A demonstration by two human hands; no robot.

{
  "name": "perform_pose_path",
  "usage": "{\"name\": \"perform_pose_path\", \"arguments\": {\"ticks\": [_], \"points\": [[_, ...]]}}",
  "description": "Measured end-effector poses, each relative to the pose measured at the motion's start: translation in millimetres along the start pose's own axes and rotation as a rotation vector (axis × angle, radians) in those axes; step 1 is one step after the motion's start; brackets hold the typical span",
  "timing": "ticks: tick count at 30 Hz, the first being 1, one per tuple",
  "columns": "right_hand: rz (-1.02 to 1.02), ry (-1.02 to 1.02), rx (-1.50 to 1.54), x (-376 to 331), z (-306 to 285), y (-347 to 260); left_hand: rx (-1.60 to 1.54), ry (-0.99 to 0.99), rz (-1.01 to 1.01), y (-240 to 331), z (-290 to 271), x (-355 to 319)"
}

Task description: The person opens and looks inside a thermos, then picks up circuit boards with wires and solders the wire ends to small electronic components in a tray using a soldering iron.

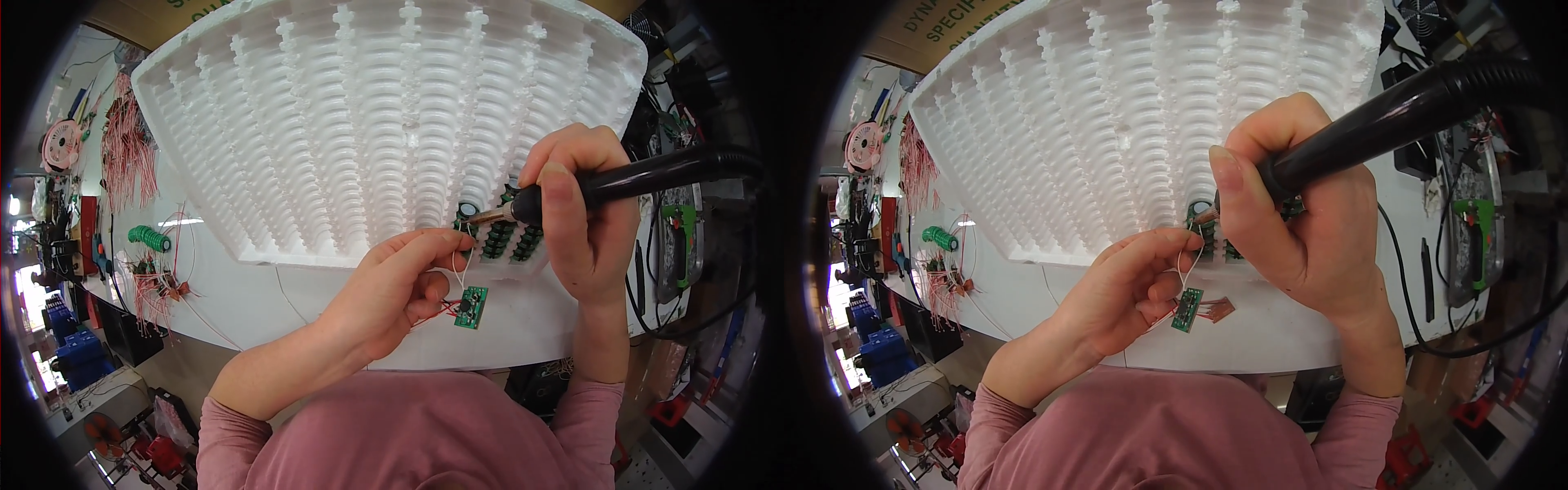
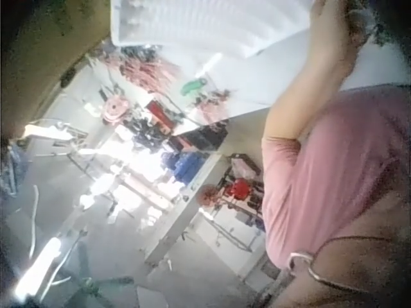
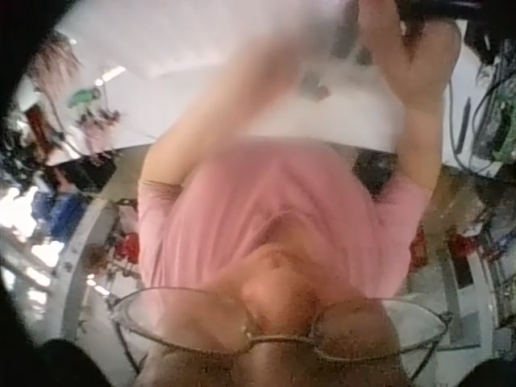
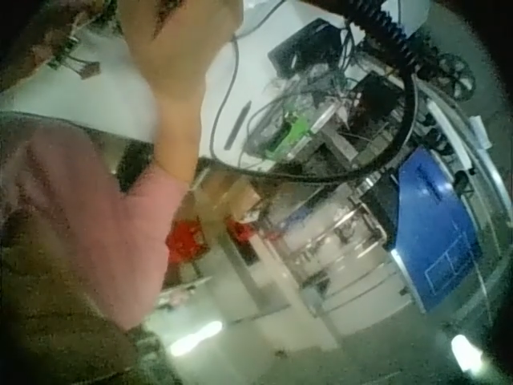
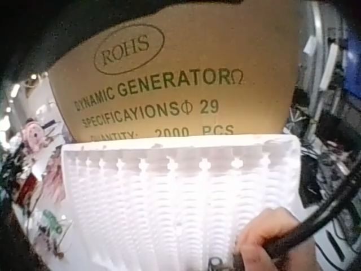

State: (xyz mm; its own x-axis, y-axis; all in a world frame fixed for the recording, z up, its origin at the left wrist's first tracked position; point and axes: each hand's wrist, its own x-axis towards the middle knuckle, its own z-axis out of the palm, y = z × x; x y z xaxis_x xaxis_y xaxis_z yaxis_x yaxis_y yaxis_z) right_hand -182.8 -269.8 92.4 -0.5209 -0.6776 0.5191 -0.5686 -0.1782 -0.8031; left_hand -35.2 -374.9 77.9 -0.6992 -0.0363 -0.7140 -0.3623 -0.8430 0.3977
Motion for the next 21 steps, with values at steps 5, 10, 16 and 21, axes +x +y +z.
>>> {"name": "perform_pose_path", "arguments": {"ticks": [5,10,16,21], "points": [[0.011,-0.006,-0.004,-0.4,0.4,0.1,-0.002,0.0,-0.003,1.0,0.8,-0.3],[0.002,-0.015,-0.008,-0.4,0.2,0.1,-0.005,0.004,0.001,0.3,1.0,-0.1],[-0.01,0.005,0.013,-0.3,0.5,1.1,0.003,-0.002,-0.014,0.7,0.2,-0.2],[-0.044,-0.003,-0.009,0.5,-0.1,3.4,-0.005,0.0,-0.002,-0.9,-1.6,1.8]]}}
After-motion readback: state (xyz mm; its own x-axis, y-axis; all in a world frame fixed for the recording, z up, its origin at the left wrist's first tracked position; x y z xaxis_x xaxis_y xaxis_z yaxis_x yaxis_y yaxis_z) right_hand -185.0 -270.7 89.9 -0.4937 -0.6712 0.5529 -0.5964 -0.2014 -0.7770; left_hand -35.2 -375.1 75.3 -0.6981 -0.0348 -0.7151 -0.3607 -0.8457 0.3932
